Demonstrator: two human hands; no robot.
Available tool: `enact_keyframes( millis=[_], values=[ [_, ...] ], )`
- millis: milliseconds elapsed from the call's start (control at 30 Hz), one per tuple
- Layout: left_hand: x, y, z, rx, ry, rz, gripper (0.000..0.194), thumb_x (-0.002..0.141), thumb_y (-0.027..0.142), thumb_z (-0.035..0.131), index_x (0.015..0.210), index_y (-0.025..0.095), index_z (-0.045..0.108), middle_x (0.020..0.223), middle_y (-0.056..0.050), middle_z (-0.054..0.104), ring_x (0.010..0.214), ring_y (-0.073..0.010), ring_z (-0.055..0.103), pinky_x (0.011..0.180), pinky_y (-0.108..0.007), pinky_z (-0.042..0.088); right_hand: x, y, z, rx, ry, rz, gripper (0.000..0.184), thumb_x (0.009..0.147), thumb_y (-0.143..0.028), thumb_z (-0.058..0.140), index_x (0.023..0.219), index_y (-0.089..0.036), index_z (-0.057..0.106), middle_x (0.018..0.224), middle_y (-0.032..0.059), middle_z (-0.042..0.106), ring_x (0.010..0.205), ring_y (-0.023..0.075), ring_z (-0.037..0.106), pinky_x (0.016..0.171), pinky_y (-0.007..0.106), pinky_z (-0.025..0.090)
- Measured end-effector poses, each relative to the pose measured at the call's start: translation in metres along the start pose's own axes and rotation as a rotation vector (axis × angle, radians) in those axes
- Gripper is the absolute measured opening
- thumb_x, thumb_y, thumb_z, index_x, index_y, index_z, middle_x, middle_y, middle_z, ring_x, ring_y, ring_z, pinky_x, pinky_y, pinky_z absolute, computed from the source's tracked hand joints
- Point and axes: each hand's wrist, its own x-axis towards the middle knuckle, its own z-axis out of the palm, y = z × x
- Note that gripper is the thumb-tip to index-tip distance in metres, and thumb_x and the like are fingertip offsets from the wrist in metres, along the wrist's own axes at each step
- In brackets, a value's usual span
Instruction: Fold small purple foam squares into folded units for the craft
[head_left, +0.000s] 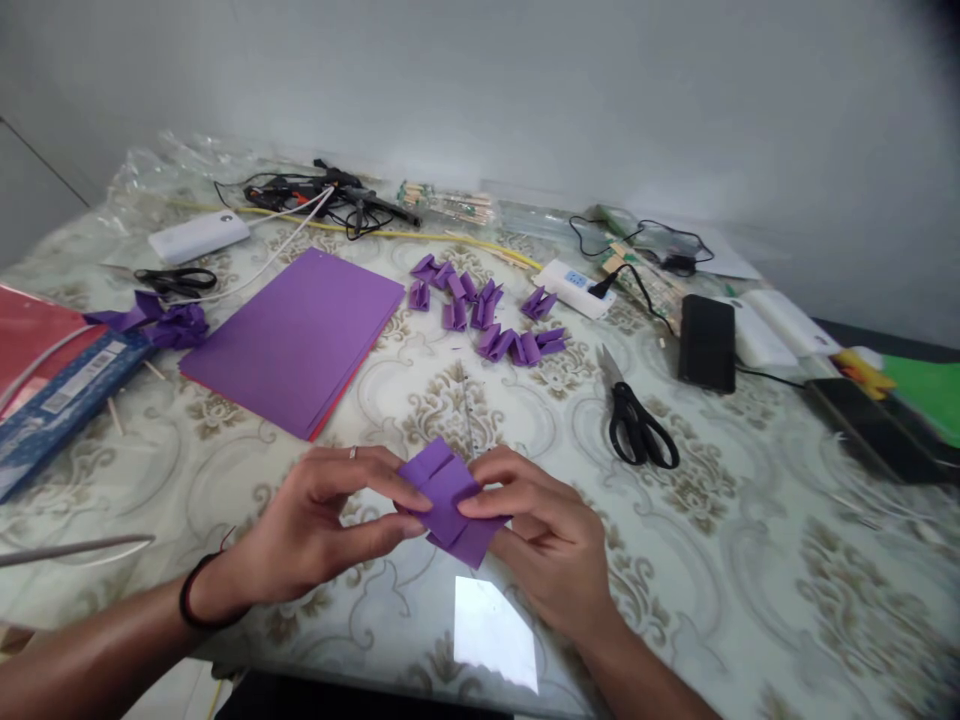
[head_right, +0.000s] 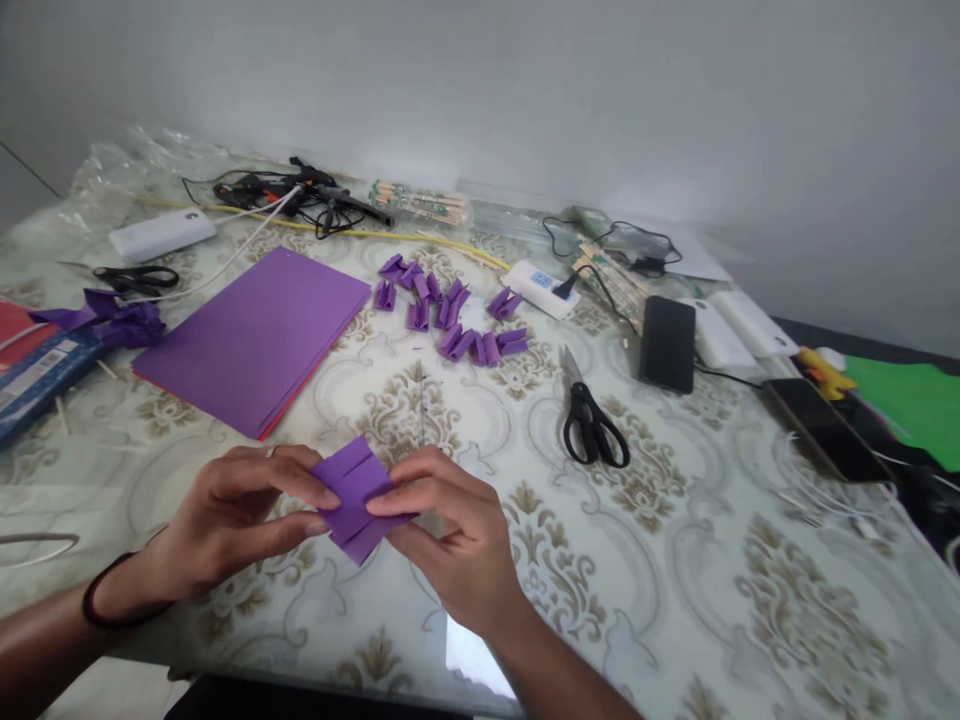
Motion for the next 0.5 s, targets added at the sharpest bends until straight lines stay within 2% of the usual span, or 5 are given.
enact_keyframes(
  millis=[100,300,500],
  values=[
    [0.0012,0.0029,-0.0002,0.069,-0.001,0.045,0.012,0.091,0.015,0.085,0.098,0.024,0.085,0.087,-0.002,0.080,0.071,-0.0142,0.072,0.065,-0.024,0.056,-0.0008,-0.0008,0.0009,0.048,0.004,0.045,0.032,0.086,0.001,0.080,0.100,-0.028,0.085,0.097,0.0009,0.074,0.087,0.0170,0.071,0.075,0.030,0.056],
    [-0.0025,-0.0008,0.0030,0.096,0.041,0.082,0.014,0.092,0.011,0.082,0.096,0.024,0.079,0.086,0.000,0.080,0.077,-0.0149,0.073,0.074,-0.026,0.058,-0.0021,-0.0017,0.0041,0.072,0.026,0.092,0.026,0.086,-0.002,0.082,0.096,-0.025,0.084,0.093,0.0015,0.074,0.086,0.0174,0.071,0.076,0.031,0.055],
    [-0.0053,-0.0042,0.0078,0.132,0.117,0.018,0.015,0.095,0.019,0.081,0.084,0.022,0.070,0.078,0.002,0.076,0.068,-0.0140,0.070,0.065,-0.025,0.056,-0.0020,-0.0041,0.0075,0.059,0.065,0.118,0.012,0.089,-0.012,0.083,0.089,-0.024,0.081,0.090,0.0017,0.075,0.083,0.0175,0.070,0.075,0.032,0.055]
  ],
)
